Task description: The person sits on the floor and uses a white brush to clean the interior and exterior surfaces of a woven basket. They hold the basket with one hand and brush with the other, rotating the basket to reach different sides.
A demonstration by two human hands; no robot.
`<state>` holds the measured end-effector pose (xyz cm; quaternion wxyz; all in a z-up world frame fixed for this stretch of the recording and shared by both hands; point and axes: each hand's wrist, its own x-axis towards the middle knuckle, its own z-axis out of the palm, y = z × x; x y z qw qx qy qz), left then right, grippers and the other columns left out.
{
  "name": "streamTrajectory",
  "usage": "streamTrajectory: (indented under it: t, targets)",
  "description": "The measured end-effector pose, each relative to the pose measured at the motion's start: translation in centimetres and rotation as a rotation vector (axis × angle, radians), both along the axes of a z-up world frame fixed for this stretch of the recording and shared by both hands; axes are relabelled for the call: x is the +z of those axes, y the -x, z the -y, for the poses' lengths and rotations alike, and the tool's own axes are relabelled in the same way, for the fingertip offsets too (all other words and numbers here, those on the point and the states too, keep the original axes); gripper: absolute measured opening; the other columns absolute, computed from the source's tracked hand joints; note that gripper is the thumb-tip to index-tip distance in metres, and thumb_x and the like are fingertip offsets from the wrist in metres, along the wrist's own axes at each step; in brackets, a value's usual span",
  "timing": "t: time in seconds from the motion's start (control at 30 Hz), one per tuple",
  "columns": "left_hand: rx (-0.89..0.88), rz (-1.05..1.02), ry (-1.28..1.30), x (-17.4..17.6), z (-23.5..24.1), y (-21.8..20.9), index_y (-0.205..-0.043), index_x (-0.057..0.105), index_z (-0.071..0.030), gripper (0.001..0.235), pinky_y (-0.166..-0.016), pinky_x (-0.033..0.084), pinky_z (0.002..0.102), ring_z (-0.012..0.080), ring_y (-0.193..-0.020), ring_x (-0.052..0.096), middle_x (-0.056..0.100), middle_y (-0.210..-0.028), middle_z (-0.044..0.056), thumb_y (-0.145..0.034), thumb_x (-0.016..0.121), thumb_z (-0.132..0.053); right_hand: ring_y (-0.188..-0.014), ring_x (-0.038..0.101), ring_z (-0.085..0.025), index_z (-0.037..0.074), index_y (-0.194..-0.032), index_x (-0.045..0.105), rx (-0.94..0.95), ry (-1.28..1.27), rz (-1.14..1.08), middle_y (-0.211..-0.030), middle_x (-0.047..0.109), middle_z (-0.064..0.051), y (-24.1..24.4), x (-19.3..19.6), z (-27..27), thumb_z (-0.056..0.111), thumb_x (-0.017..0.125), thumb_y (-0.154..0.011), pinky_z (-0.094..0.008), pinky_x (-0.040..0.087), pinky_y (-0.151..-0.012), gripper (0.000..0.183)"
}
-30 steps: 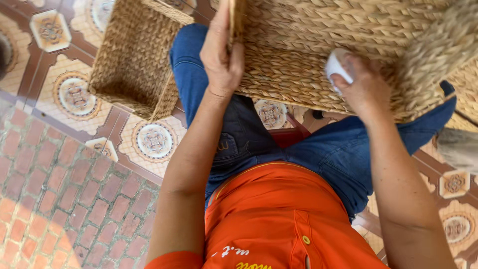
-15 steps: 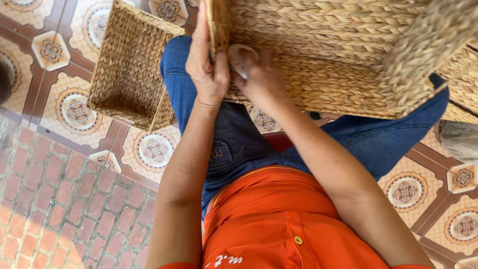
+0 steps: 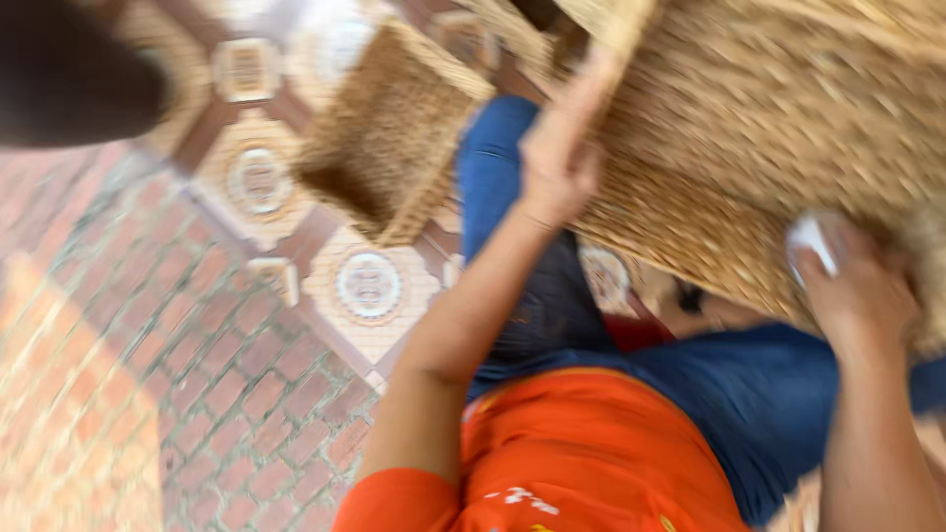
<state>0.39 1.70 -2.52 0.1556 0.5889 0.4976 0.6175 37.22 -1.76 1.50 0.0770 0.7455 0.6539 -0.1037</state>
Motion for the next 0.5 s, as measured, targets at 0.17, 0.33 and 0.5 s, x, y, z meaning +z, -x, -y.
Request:
streamTrajectory:
  t: [0.17, 0.33, 0.5]
  targets:
    - [-0.005, 0.016, 0.086, 2.1, 1.0, 0.2, -0.153, 0.047, -0.014, 0.082, -0.103, 0.056, 0.025, 0.0204, -0.109, 0.070, 0.058, -0.154, 0.008, -0.077, 0.055, 0.014, -0.108, 0.064, -0.051, 0.017, -0.143, 0.062, 0.223, -0.109, -0.119, -0.123, 0.064, -0.032, 9.2, -0.4, 0.8, 0.059, 0.066, -0.098, -0.060, 0.052, -0.087, 0.062]
    - [0.029, 0.002, -0.016, 2.5, 1.9, 0.5, -0.158, 0.043, -0.018, 0.084, -0.110, 0.054, 0.026, 0.0210, -0.123, 0.067, 0.055, -0.149, 0.004, -0.082, 0.054, 0.014, -0.109, 0.062, -0.051, 0.024, -0.149, 0.060, 0.341, -0.037, -0.344, -0.123, 0.058, -0.029, 17.4, -0.1, 1.9, 0.055, 0.068, -0.091, -0.058, 0.052, -0.086, 0.067]
    - [0.014, -0.006, -0.003, 2.8, 2.1, 0.9, -0.158, 0.041, -0.018, 0.084, -0.112, 0.052, 0.028, 0.0217, -0.128, 0.063, 0.052, -0.152, 0.004, -0.081, 0.053, 0.013, -0.107, 0.064, -0.050, 0.028, -0.152, 0.057, 0.204, 0.069, -0.252, -0.125, 0.059, -0.029, 10.8, 0.0, 1.7, 0.056, 0.066, -0.091, -0.060, 0.053, -0.087, 0.068]
